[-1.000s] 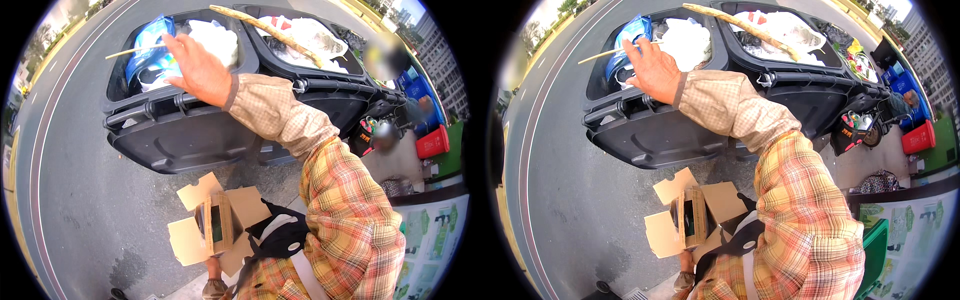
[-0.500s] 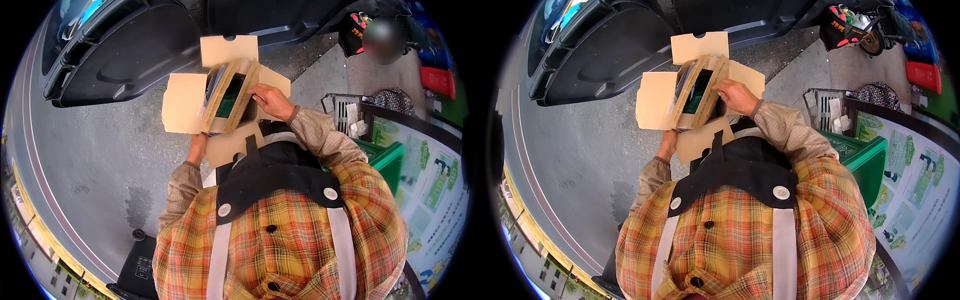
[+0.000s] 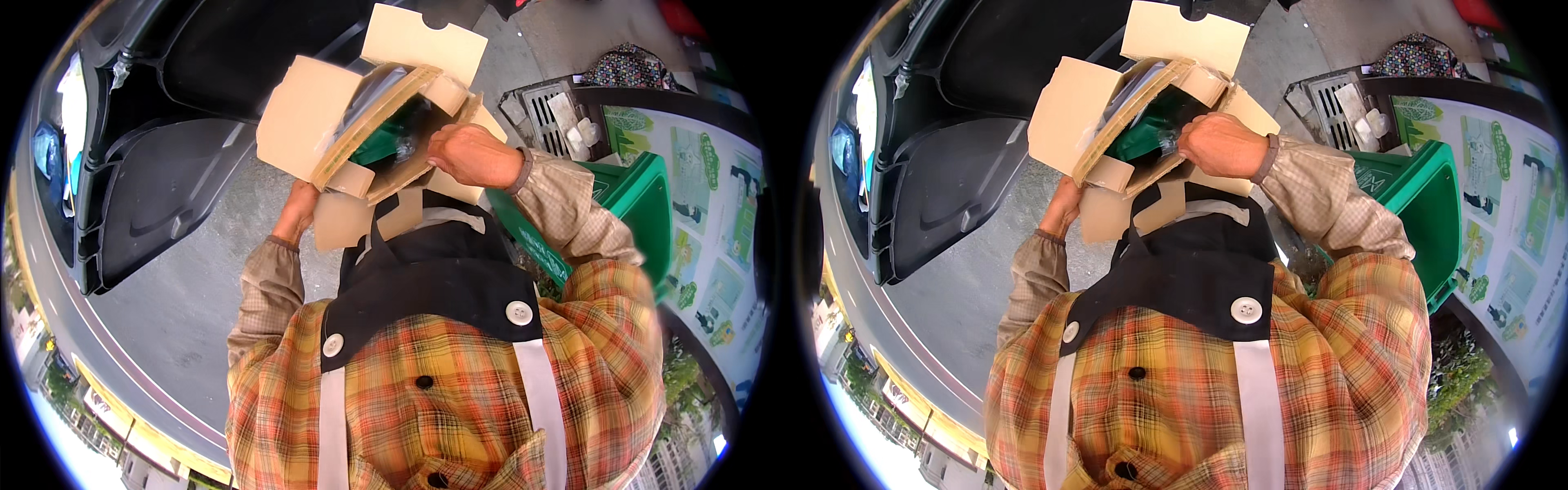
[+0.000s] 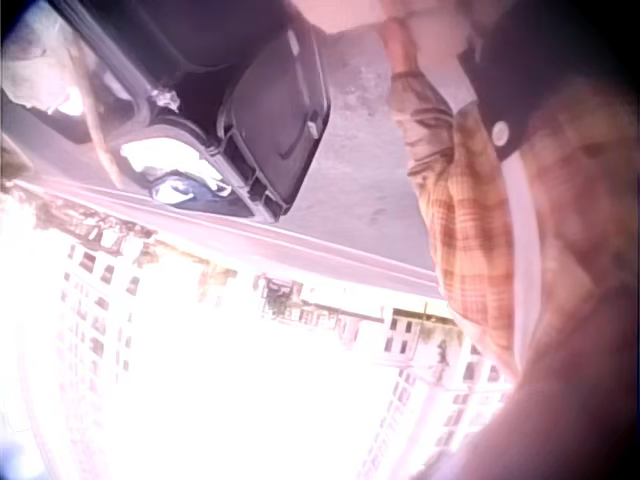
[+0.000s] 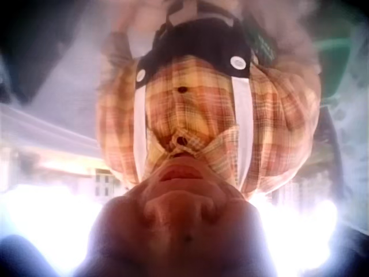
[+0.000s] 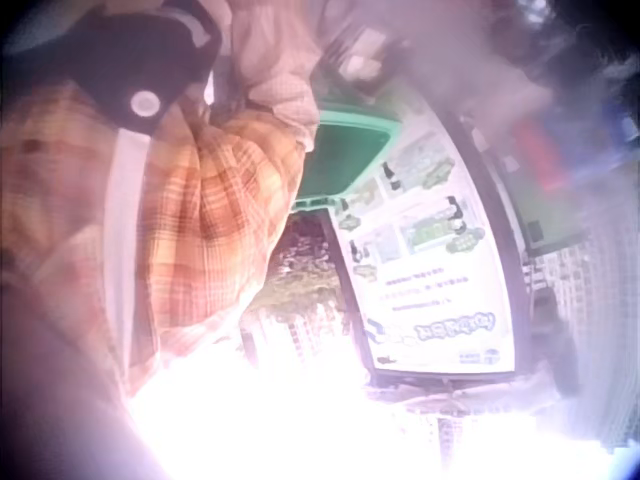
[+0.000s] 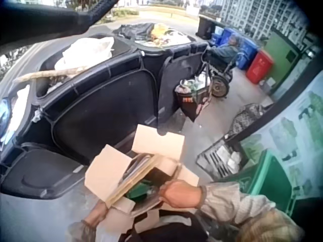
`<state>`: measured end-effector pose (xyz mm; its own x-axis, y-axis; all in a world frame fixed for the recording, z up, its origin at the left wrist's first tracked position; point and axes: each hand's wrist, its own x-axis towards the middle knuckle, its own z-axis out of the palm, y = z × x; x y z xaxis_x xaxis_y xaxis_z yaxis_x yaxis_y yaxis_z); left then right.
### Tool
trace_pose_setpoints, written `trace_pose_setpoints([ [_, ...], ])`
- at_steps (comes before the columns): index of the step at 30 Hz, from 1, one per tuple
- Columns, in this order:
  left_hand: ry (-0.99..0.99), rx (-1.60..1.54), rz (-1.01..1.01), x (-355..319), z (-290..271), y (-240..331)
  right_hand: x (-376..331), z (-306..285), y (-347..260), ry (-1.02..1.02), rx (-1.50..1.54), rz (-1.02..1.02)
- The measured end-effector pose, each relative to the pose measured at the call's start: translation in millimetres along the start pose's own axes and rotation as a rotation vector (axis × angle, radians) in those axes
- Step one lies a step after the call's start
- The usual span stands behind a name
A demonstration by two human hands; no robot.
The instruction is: The person rummages through a large outdoor trash bin, retrieves a pair of white sneakers, ties the laces together, and places them on a nearby table. The person then retrieves a second pair of white sneakers, ties their laces, and places them on the table. Finally, the person picks up a cardboard box from the ground and places it on the table.
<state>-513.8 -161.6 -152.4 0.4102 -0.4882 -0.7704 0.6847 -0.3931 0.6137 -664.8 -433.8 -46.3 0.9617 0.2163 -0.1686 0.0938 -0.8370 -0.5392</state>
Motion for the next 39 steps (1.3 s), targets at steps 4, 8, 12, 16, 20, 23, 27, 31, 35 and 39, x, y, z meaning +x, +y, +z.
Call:
trace_pose_setpoints([
  [4, -0.109, 0.07, 0.056, 31.9, 34.8, 29.6, -15.3, -22.6, 34.1, -0.038, 0.077, 0.166],
  [8, -0.218, 0.335, 0.063, 68.3, 83.2, 74.0, -9.5, -46.1, 82.5, -0.291, -0.027, 0.322],
  [12, -0.323, 0.533, 0.056, 87.5, 145.3, 117.6, -21.1, 1.7, 102.6, 0.073, -0.49, 0.408],
  [16, -0.437, 0.749, 0.346, 105.5, 207.8, 141.5, -21.5, 4.2, 137.8, 0.104, -0.461, 0.394],
  [20, -0.476, 0.802, 0.396, 124.9, 228.4, 159.2, -16.0, -11.0, 162.0, 0.057, -0.434, 0.402],
  [23, -0.465, 0.997, 0.492, 135.2, 232.4, 171.2, -11.8, -16.5, 182.1, 0.051, -0.433, 0.409],
  [27, -0.49, 1.058, 0.525, 120.0, 246.2, 210.0, -7.3, -26.2, 202.0, 0.023, -0.407, 0.431],
  [31, -0.52, 1.046, 0.553, 172.0, 257.5, 229.7, -3.3, -48.5, 224.5, 0.015, -0.407, 0.44],
  [35, -0.453, 1.145, 0.479, 207.0, 268.8, 244.3, -0.9, -73.4, 245.6, 0.089, -0.407, 0.427],
  [39, -0.492, 0.865, 0.238, 254.5, 265.1, 250.4, -4.3, -125.4, 268.2, 0.152, -0.397, 0.439],
])
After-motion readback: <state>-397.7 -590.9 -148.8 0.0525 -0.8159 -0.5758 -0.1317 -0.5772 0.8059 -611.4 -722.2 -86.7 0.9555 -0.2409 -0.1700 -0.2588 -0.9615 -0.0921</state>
